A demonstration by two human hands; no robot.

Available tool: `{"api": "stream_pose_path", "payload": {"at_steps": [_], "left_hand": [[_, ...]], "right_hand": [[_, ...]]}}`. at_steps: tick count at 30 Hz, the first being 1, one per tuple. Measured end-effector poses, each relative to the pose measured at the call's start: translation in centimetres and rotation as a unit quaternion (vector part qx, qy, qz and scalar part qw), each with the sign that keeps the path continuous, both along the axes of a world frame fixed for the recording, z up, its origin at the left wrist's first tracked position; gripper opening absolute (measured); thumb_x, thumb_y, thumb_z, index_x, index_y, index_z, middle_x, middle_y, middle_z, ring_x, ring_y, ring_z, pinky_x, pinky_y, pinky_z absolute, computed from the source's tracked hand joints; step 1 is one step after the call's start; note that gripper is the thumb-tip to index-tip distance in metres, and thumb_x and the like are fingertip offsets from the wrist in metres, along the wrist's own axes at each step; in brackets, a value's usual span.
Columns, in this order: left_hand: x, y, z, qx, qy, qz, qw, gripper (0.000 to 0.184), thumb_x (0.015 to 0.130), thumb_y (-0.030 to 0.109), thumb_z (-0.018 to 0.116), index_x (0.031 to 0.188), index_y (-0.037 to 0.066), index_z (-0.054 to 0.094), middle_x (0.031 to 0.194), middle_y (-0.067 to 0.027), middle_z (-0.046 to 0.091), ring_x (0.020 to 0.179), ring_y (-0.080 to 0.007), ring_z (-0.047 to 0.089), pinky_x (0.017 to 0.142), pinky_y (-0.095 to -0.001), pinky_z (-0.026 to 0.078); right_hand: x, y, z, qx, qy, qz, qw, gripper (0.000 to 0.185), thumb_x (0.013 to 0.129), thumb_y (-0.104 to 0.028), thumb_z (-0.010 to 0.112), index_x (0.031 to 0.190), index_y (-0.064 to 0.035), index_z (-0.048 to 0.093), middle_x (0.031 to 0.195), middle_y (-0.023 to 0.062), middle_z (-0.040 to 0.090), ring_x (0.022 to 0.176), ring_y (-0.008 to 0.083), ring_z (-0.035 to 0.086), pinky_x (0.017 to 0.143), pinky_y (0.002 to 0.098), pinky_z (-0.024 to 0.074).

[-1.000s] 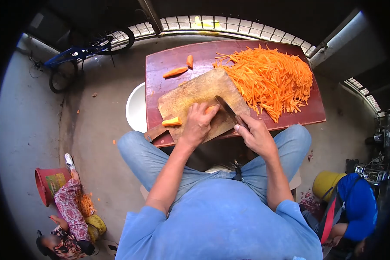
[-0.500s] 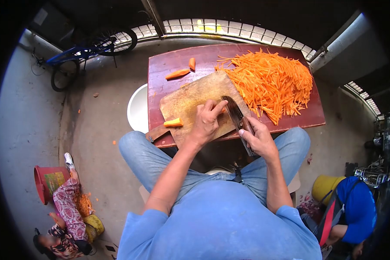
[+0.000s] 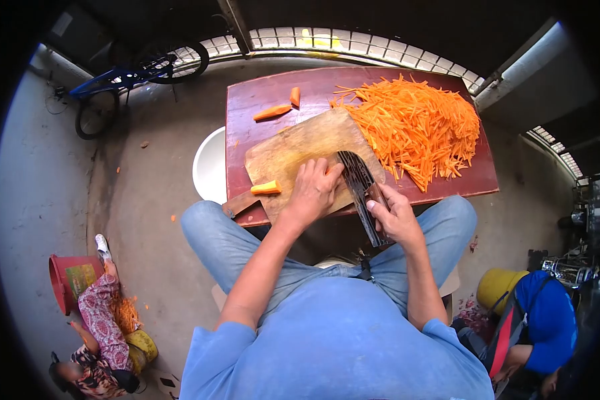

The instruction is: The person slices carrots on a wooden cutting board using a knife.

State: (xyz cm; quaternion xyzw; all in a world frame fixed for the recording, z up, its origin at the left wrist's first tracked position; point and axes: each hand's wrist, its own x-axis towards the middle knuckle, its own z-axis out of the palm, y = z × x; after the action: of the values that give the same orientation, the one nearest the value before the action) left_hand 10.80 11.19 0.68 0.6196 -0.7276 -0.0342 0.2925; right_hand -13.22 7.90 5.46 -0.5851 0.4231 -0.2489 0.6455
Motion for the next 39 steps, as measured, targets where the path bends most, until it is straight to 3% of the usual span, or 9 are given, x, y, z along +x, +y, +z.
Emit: {"api": "stream_pose_path", "payload": {"at_steps": [9,16,18,21,27,30,33,36,39], "left_hand": [[0.9,-0.3,0.3,-0.086,0.19,-0.018,0.978,0.026,0.093,-0.002,0.079,0.118,0.0,0.073,0.109,-0.0194,0.075,0.102,-0.0383,0.074,0.089,-0.0443,0.06],[0.5,2.0,-1.2,-0.114,0.253,0.016,0.961,0.025,0.093,-0.005,0.079,0.117,-0.001,0.076,0.111,-0.0194,0.074,0.102,-0.0387,0.074,0.088,-0.0434,0.061],[0.4,2.0,-1.6,-0.128,0.244,0.02,0.961,0.024,0.093,-0.006,0.079,0.117,-0.001,0.076,0.111,-0.0192,0.074,0.101,-0.0383,0.074,0.087,-0.0432,0.061],[0.7,1.7,-1.8,-0.139,0.229,0.019,0.963,0.024,0.093,-0.005,0.079,0.116,-0.001,0.076,0.112,-0.0189,0.074,0.101,-0.038,0.074,0.087,-0.0439,0.062],[0.2,1.3,-2.0,-0.155,0.178,0.036,0.971,0.024,0.093,-0.004,0.08,0.117,-0.001,0.076,0.112,-0.0185,0.074,0.1,-0.0379,0.075,0.087,-0.0455,0.062],[0.1,1.1,-1.8,-0.159,0.163,0.035,0.973,0.024,0.093,-0.005,0.08,0.117,-0.001,0.077,0.11,-0.0183,0.074,0.099,-0.0378,0.075,0.086,-0.0455,0.062],[0.2,1.1,-2.1,-0.155,0.171,0.031,0.972,0.025,0.092,-0.008,0.079,0.116,-0.002,0.076,0.108,-0.0181,0.075,0.098,-0.037,0.075,0.085,-0.0449,0.062],[0.2,1.1,-2.1,-0.155,0.167,0.028,0.973,0.027,0.09,-0.011,0.078,0.116,-0.002,0.076,0.107,-0.0178,0.075,0.095,-0.0358,0.074,0.084,-0.0437,0.061],[0.1,0.7,-1.5,-0.168,0.149,0.012,0.974,0.03,0.088,-0.013,0.079,0.116,-0.003,0.076,0.106,-0.0173,0.074,0.092,-0.0352,0.072,0.083,-0.0427,0.059]], "right_hand": [[-0.2,0.7,0.0,-0.044,0.038,-0.001,0.998,0.027,0.106,-0.009,0.07,0.131,0.001,0.067,0.078,-0.0028,0.058,0.061,0.0062,0.05,0.057,0.0281,0.0448],[0.2,1.4,1.2,-0.127,0.102,0.042,0.986,0.026,0.105,-0.009,0.07,0.128,0.0028,0.064,0.082,0.0147,0.06,0.074,0.0236,0.058,0.073,0.0399,0.0524],[0.5,1.5,1.9,-0.149,0.125,0.057,0.979,0.028,0.107,-0.011,0.07,0.13,0.0032,0.064,0.087,0.0213,0.064,0.079,0.0326,0.065,0.078,0.0432,0.0545],[0.8,1.9,1.6,-0.272,0.094,0.065,0.955,0.03,0.109,-0.011,0.068,0.135,0.0032,0.064,0.084,0.0143,0.062,0.07,0.0225,0.062,0.068,0.0386,0.0528],[0.7,1.7,4.4,-0.253,0.105,0.088,0.958,0.035,0.108,-0.015,0.07,0.137,0.0031,0.062,0.1,0.0286,0.072,0.096,0.0491,0.072,0.082,0.0495,0.0567],[0.6,1.3,3.5,-0.277,0.079,0.078,0.954,0.033,0.109,-0.013,0.07,0.137,0.0037,0.063,0.094,0.0213,0.068,0.083,0.0338,0.069,0.078,0.0423,0.0555],[0.3,1.0,4.0,-0.246,0.061,0.076,0.964,0.034,0.11,-0.013,0.069,0.138,0.0037,0.063,0.097,0.0221,0.07,0.086,0.0355,0.071,0.079,0.043,0.0563],[0.2,0.4,4.8,-0.202,0.045,0.087,0.975,0.026,0.109,-0.015,0.067,0.128,0.0027,0.062,0.098,0.0296,0.07,0.093,0.0524,0.07,0.077,0.0528,0.0541],[-0.1,-0.2,4.2,-0.201,0.044,0.101,0.973,0.022,0.109,-0.015,0.066,0.123,0.0019,0.061,0.095,0.03,0.068,0.092,0.0542,0.068,0.076,0.0547,0.0528]]}}
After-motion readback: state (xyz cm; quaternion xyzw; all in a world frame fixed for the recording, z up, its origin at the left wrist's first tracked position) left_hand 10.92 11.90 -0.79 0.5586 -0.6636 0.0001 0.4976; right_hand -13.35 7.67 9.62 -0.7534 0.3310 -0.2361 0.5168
